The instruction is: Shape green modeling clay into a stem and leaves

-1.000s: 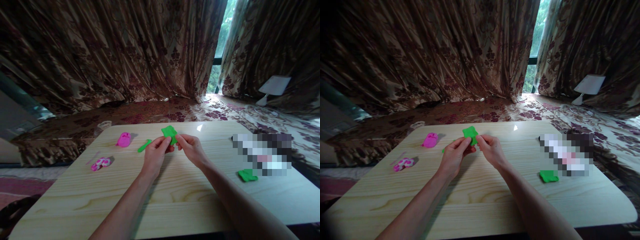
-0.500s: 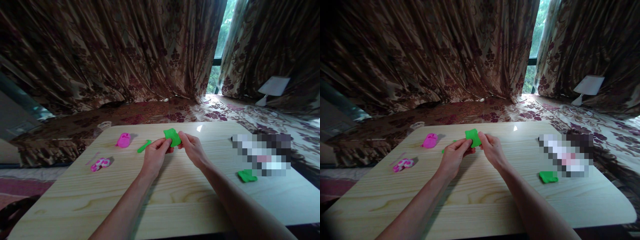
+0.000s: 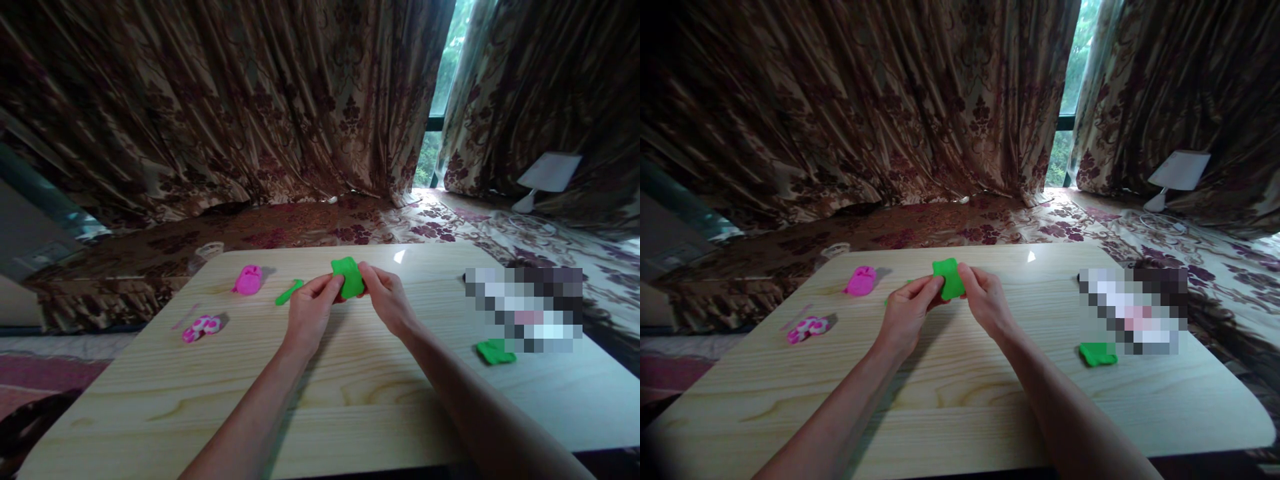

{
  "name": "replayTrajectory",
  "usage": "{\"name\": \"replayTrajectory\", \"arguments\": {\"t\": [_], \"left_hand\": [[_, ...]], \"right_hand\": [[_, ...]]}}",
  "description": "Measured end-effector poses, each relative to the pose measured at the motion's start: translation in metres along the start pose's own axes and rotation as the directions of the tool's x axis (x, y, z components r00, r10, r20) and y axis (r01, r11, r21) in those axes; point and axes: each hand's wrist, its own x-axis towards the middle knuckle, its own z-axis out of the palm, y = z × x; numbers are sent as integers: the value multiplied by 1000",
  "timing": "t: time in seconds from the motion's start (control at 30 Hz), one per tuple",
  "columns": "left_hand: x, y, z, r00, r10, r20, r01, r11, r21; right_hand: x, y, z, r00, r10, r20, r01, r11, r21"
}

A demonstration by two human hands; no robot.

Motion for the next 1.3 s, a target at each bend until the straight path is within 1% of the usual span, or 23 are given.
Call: {"name": "replayTrajectory", "arguments": {"t": [0.07, 0.13, 0.2, 0.3, 0.37, 0.47, 0.57, 0.7, 0.73, 0.9, 1.03, 1.13, 1.3], "left_hand": [[-1, 1, 2, 1000, -3, 28, 3, 1000, -7], [-2, 3, 4, 1000, 9, 26, -8, 1000, -30], [-1, 2, 5, 1000, 27, -15, -27, 1000, -15], [1, -1, 3, 994, 60, -93, -54, 996, 72], [2, -3, 1, 990, 80, -116, -69, 993, 99], [2, -3, 0, 990, 90, -107, -81, 993, 82], [0, 0, 1, 993, 74, -89, -69, 996, 56], [-3, 3, 5, 999, 41, -26, -41, 999, 7], [-3, 3, 5, 999, 43, -25, -43, 999, 7], [-1, 0, 3, 991, 72, -110, -62, 994, 92], [0, 1, 5, 986, 42, -159, -45, 999, -15], [-1, 3, 6, 988, 12, -151, -23, 997, -71], [-2, 3, 5, 996, 7, -93, -10, 999, -42]], "right_hand": [[0, 0, 1, 1000, -25, 3, 25, 999, 22], [0, 2, 2, 999, -49, 10, 48, 998, 50], [-1, 5, 4, 999, -43, 17, 42, 997, 62], [-2, 7, 6, 999, -49, 14, 49, 998, 38], [-2, 7, 7, 999, -53, 4, 53, 998, 27], [-2, 4, 5, 999, -45, -16, 45, 999, 19], [-1, 1, 4, 999, -29, -33, 29, 1000, 8], [-1, 3, 4, 1000, -18, -12, 18, 1000, 26], [-1, 4, 4, 1000, -19, -8, 19, 999, 30], [-2, 5, 5, 1000, -29, -3, 29, 999, 26], [-2, 4, 4, 999, -36, -16, 35, 999, -30], [-1, 3, 3, 999, -31, -29, 30, 999, -34], [-1, 4, 2, 1000, -15, -24, 15, 1000, -16]]}}
